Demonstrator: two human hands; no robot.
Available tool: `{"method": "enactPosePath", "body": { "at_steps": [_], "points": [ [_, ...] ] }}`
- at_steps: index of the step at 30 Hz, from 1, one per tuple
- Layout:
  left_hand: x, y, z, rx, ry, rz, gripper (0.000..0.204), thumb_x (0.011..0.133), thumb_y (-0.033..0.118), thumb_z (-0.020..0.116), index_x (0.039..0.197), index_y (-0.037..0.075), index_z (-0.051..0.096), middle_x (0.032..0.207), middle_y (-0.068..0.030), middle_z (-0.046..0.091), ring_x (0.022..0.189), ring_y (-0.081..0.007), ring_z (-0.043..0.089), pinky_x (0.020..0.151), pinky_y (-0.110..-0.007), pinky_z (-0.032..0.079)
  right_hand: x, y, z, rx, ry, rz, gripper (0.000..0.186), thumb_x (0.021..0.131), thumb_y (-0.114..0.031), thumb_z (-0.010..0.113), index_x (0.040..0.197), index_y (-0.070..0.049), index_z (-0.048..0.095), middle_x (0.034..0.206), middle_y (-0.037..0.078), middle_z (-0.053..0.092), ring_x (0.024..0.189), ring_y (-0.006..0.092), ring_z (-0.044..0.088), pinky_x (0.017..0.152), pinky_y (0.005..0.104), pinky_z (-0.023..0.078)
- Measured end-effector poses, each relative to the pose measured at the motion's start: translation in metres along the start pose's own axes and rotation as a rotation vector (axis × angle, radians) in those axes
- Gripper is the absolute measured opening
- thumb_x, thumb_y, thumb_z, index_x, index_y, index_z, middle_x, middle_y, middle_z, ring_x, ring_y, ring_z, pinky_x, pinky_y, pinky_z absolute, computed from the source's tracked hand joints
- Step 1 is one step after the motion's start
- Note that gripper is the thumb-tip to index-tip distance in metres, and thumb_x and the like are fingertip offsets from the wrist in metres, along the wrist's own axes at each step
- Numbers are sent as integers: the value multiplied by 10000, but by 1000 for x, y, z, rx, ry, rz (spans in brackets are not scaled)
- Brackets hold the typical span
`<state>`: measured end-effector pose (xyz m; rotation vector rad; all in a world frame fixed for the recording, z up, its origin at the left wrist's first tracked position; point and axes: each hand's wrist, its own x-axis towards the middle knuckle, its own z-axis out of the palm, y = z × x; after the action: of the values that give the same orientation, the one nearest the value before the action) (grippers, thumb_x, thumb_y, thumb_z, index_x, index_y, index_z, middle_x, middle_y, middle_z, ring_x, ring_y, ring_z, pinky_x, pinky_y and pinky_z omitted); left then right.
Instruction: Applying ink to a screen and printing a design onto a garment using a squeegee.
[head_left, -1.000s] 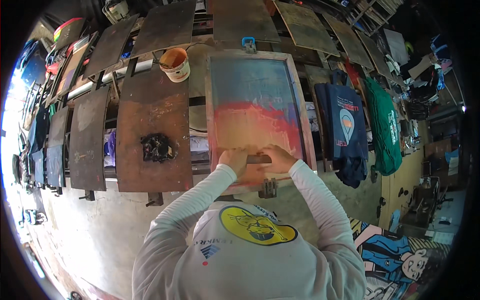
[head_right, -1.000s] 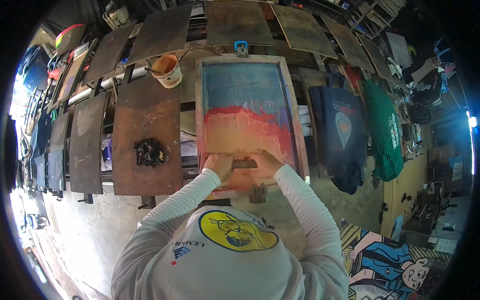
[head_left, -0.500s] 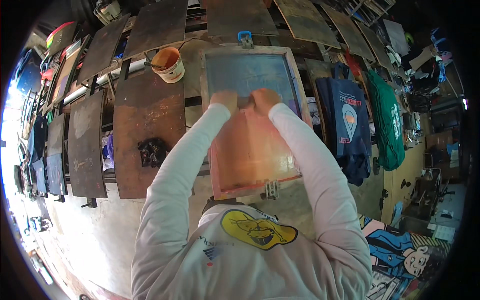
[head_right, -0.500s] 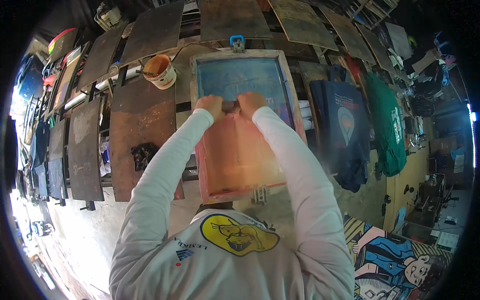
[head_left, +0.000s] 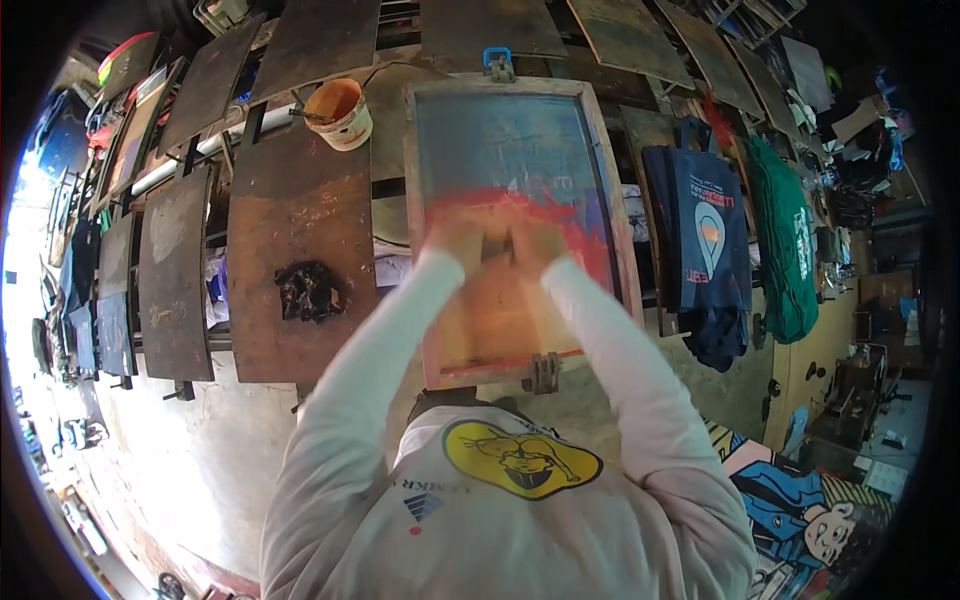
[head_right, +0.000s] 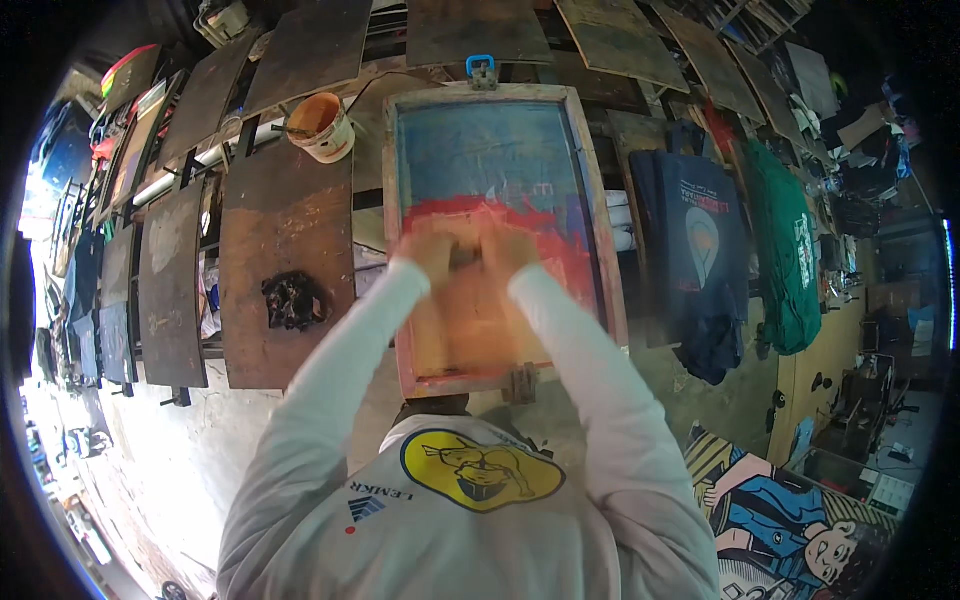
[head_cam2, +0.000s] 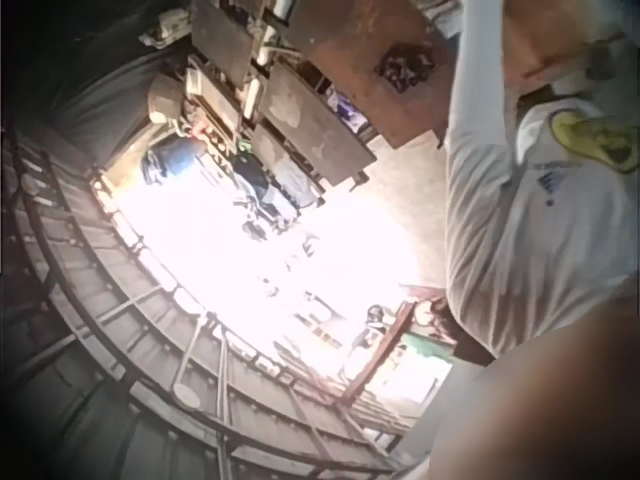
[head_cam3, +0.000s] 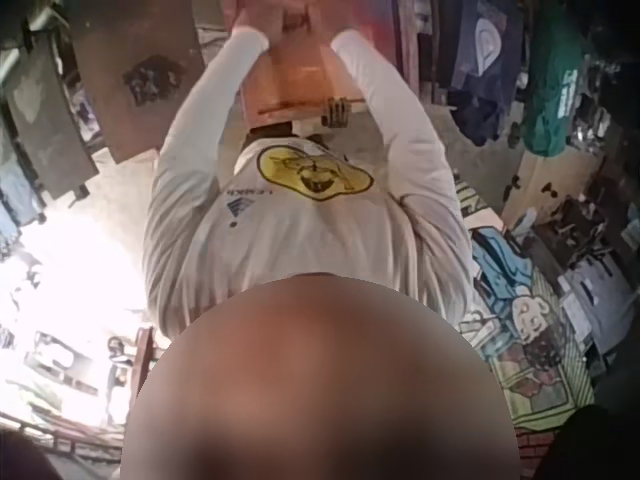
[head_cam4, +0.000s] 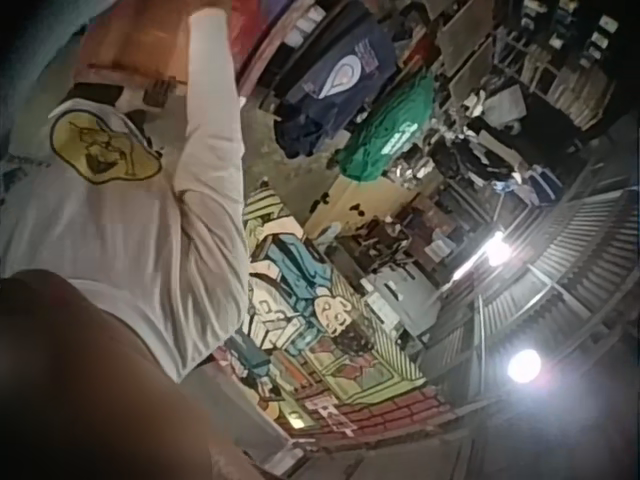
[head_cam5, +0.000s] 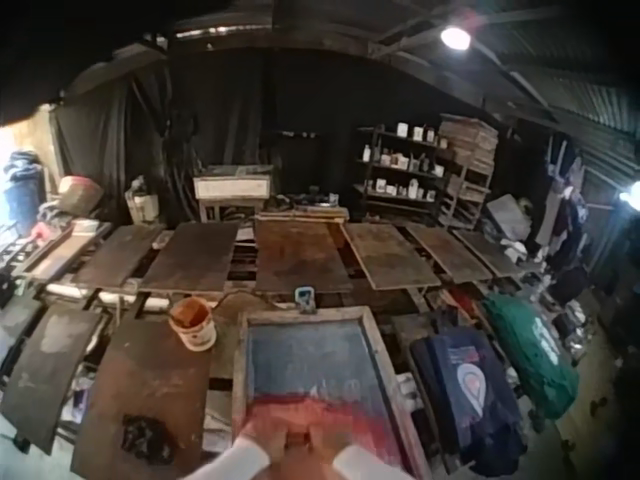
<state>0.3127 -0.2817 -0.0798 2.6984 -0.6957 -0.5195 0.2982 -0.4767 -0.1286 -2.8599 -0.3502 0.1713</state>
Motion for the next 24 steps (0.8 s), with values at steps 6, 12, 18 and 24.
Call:
{"method": "enactPosePath", "body": {
  "at_steps": [6,12,18,24],
  "points": [
    [-89,49,56,18,37,-55,249,813,201,668,1026,76,697,1049,-173,709,949,-356,698,813,-470,573,-113,-36,-9,85,11,-16,283,705,-236,775,906,-83,648,937,123,659,846,343,676,749,477,545],
    [-40,9,38,29,120,-19,208,812,190,665,960,53,716,990,-177,717,919,-366,701,813,-472,569,-42,-22,-30,30,-54,-94,139,696,-159,745,793,-96,668,816,159,695,819,375,683,710,497,538],
    [46,29,-28,89,145,-25,315,769,255,712,1029,78,727,1055,-169,723,993,-346,698,860,-457,561,23,25,-60,-38,65,-32,128,713,-173,720,824,-113,740,848,201,705,844,380,695,719,504,542],
    [54,35,-10,99,35,-13,385,705,309,740,1050,137,746,1079,-189,713,1050,-328,682,911,-449,546,4,29,-49,-76,-77,201,364,770,-391,730,912,-56,748,978,205,726,933,364,711,823,467,569]
  ]
}}
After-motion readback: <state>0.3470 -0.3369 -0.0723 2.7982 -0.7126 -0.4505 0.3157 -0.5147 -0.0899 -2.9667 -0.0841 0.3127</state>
